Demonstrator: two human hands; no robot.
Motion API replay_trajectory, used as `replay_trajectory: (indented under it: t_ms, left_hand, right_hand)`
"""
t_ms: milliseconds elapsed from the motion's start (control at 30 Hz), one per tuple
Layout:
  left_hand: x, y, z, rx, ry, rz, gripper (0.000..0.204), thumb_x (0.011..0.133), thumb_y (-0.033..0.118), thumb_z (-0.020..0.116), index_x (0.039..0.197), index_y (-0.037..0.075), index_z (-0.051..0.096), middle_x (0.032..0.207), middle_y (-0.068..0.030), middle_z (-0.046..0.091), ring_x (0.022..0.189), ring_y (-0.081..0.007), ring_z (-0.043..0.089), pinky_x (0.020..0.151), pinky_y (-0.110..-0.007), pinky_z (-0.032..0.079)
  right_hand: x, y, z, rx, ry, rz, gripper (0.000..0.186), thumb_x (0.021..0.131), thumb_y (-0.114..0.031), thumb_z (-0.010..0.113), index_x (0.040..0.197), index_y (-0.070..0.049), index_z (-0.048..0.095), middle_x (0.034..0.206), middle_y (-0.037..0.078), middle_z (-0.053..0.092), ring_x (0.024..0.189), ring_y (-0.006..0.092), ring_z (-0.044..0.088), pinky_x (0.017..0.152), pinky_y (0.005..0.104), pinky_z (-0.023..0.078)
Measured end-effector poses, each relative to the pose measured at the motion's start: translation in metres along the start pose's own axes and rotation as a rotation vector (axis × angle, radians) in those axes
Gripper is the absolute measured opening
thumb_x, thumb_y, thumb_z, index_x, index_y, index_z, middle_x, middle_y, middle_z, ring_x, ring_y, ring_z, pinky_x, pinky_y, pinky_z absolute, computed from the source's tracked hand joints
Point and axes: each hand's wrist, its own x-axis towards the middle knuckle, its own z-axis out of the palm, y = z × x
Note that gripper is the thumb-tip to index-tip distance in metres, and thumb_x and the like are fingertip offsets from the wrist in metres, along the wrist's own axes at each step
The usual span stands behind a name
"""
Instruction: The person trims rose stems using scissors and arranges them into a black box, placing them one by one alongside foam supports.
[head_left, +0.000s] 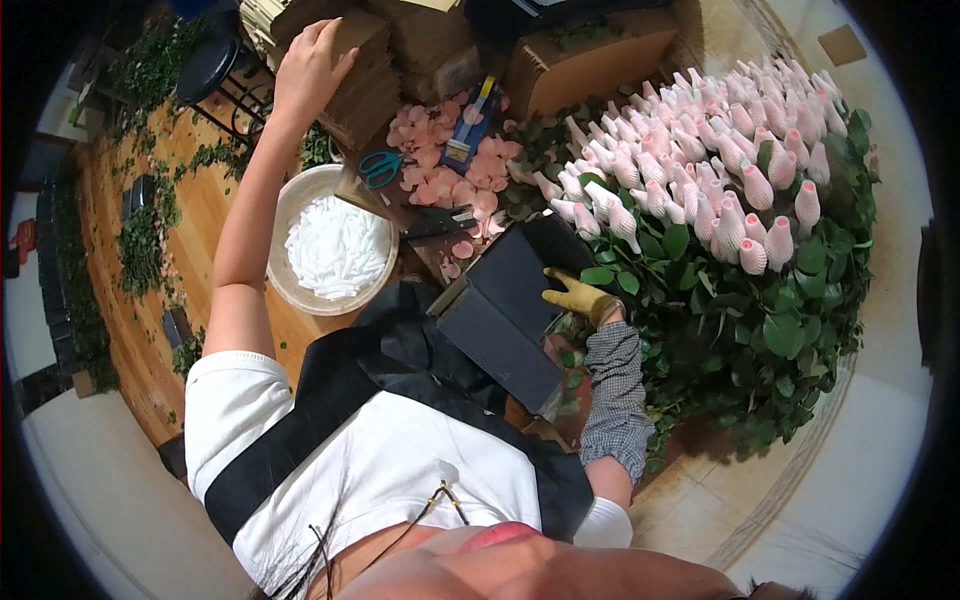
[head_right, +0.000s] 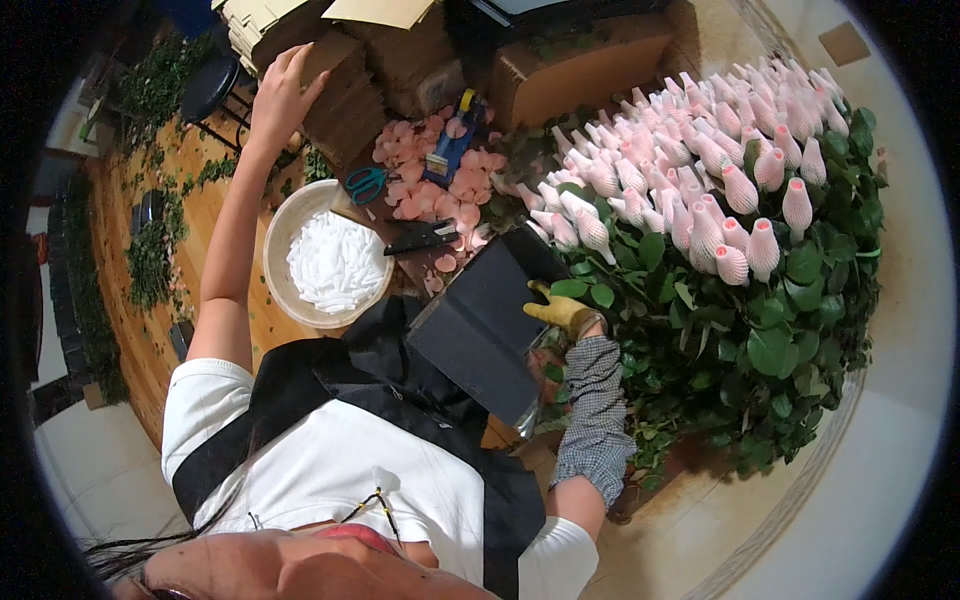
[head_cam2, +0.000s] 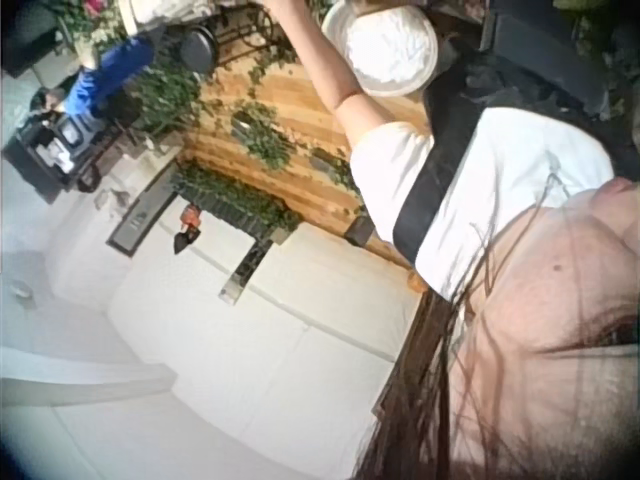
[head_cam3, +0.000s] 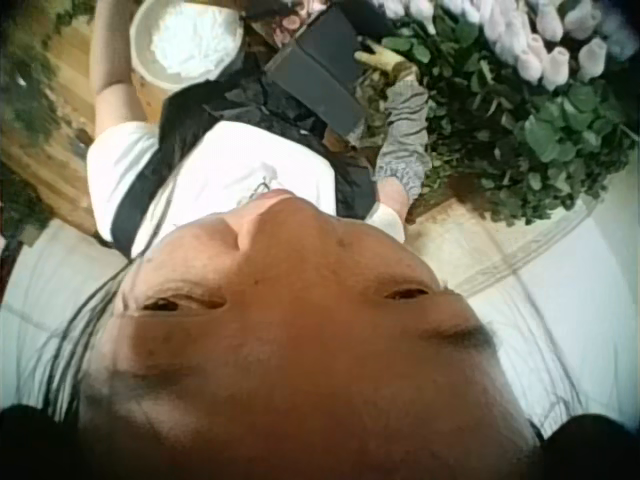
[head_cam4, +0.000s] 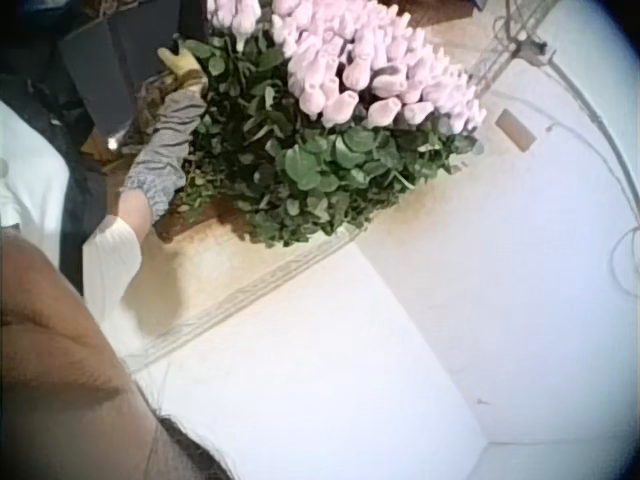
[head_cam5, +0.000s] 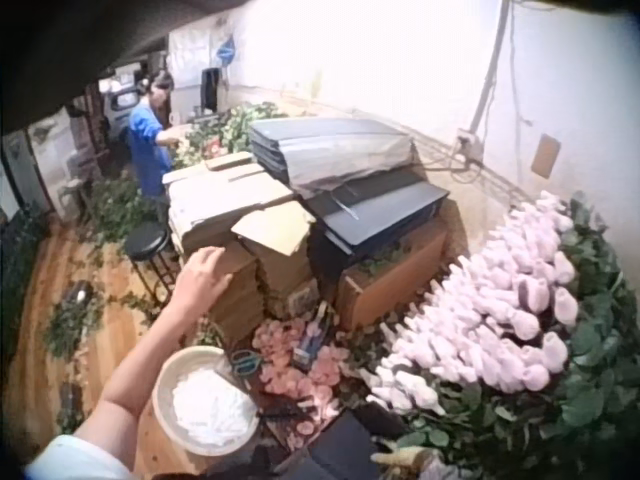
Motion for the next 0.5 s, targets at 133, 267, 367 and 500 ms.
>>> replay_trajectory:
  t_ms: [133, 267, 367, 500]
  left_hand:
    - [0.002, 0.002, 0.021, 0.165, -0.011, 0.022, 0.056, 0.095, 0.037, 0.065, 0.138, 0.003, 0.052, 0.134, -0.0153, 0.057, 0.126, -0.0328, 0.052, 0.103, -0.042, 0.046]
    - [0.032, 0.037, 0.014, 0.023, 0.274, 0.204, 0.06, 0.094, 0.04, 0.066, 0.139, 0.004, 0.05, 0.135, -0.0149, 0.056, 0.127, -0.0319, 0.051, 0.103, -0.044, 0.045]
    - [0.076, 0.079, -0.008, -0.062, 0.219, 0.238, 0.057, 0.089, 0.028, 0.069, 0.137, 0.004, 0.052, 0.141, -0.016, 0.051, 0.132, -0.0315, 0.047, 0.106, -0.043, 0.041]
    - [0.12, 0.053, 0.031, 0.048, 0.034, 0.392, 0.07, 0.075, 0.029, 0.079, 0.136, 0.007, 0.052, 0.149, -0.015, 0.044, 0.139, -0.0319, 0.039, 0.113, -0.044, 0.035]
  right_hand:
    - [0.0, 0.011, 0.001, 0.096, -0.013, -0.019, 0.069, 0.097, -0.049, 0.058, 0.156, -0.023, 0.031, 0.157, 0.012, 0.038, 0.142, 0.0332, 0.038, 0.115, 0.04, 0.033]
    - [-0.006, 0.016, 0.005, 0.237, 0.033, -0.007, 0.065, 0.097, -0.047, 0.059, 0.154, -0.025, 0.036, 0.155, 0.011, 0.041, 0.139, 0.032, 0.041, 0.113, 0.0391, 0.035]
    - [-0.008, 0.017, 0.002, 0.151, 0.02, -0.031, 0.066, 0.096, -0.048, 0.06, 0.154, -0.026, 0.037, 0.153, 0.01, 0.044, 0.137, 0.0302, 0.043, 0.111, 0.0374, 0.036]
    - [-0.011, 0.003, 0.0, 0.15, 0.04, -0.061, 0.065, 0.096, -0.047, 0.061, 0.153, -0.027, 0.038, 0.152, 0.011, 0.045, 0.137, 0.0292, 0.043, 0.112, 0.0372, 0.035]
